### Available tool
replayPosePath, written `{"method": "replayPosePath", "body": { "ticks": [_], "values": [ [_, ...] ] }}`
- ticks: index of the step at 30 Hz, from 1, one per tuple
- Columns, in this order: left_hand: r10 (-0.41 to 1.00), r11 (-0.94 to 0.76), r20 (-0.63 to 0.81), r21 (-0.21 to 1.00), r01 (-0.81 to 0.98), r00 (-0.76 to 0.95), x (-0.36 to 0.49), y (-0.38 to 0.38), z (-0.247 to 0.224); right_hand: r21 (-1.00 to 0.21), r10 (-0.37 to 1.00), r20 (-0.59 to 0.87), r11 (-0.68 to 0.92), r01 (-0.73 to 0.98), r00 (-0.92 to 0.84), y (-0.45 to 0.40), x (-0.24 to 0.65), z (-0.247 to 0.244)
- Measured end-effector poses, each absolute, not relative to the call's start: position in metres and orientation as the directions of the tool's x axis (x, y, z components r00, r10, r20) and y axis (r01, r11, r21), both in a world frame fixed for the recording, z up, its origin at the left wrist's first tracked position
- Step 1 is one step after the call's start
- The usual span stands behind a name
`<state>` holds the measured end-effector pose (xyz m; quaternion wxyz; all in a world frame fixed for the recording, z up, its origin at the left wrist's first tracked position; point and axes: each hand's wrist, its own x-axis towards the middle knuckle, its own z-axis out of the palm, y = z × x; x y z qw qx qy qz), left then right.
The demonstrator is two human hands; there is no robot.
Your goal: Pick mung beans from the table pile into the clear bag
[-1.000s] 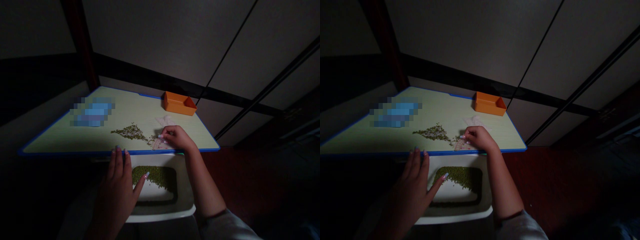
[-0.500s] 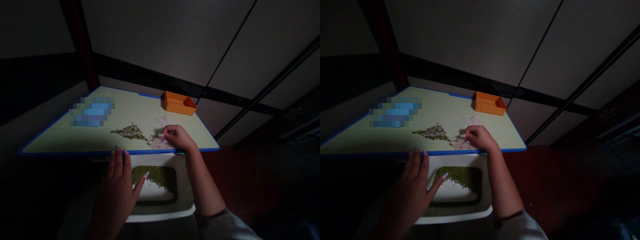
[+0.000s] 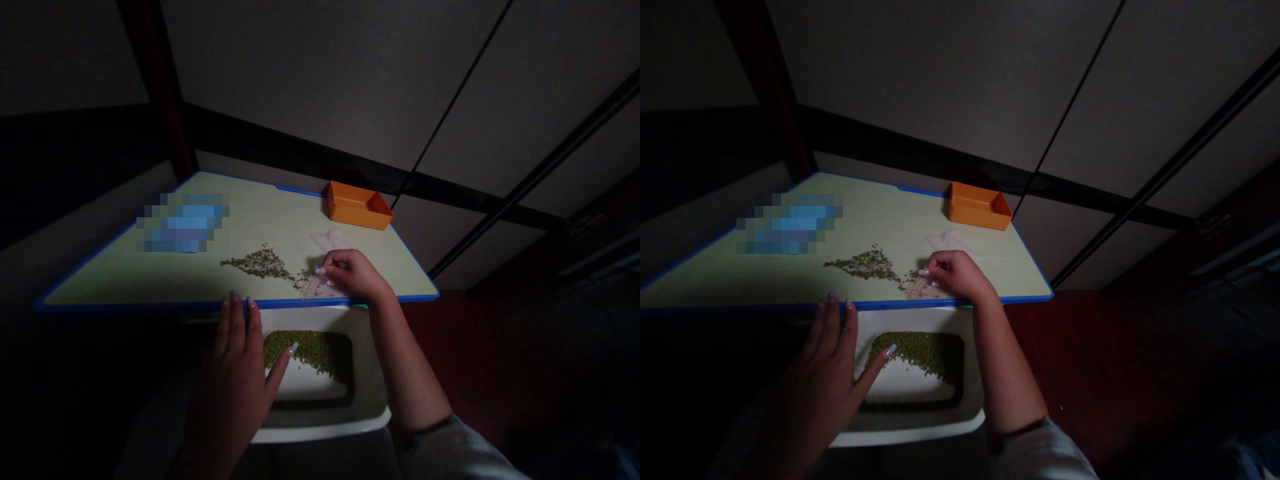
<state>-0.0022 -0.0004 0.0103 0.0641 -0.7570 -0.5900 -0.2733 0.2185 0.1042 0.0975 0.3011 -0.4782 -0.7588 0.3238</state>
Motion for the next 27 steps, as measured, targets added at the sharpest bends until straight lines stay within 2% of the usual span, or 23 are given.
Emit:
{"method": "replayPosePath", "body": {
  "ticks": [15, 27],
  "values": [
    [0.866, -0.292, 0.476, 0.224, 0.93, 0.157, -0.0016, 0.0009, 0.0091, -0.761, 0.904, 0.205, 0.389, 0.519, -0.376, 0.106, 0.2197, 0.0974],
    [0.864, -0.3, 0.478, 0.237, 0.924, 0.158, -0.0024, -0.0008, 0.0114, -0.743, 0.904, 0.176, 0.382, 0.55, -0.39, 0.1037, 0.2123, 0.0976]
  ]
}}
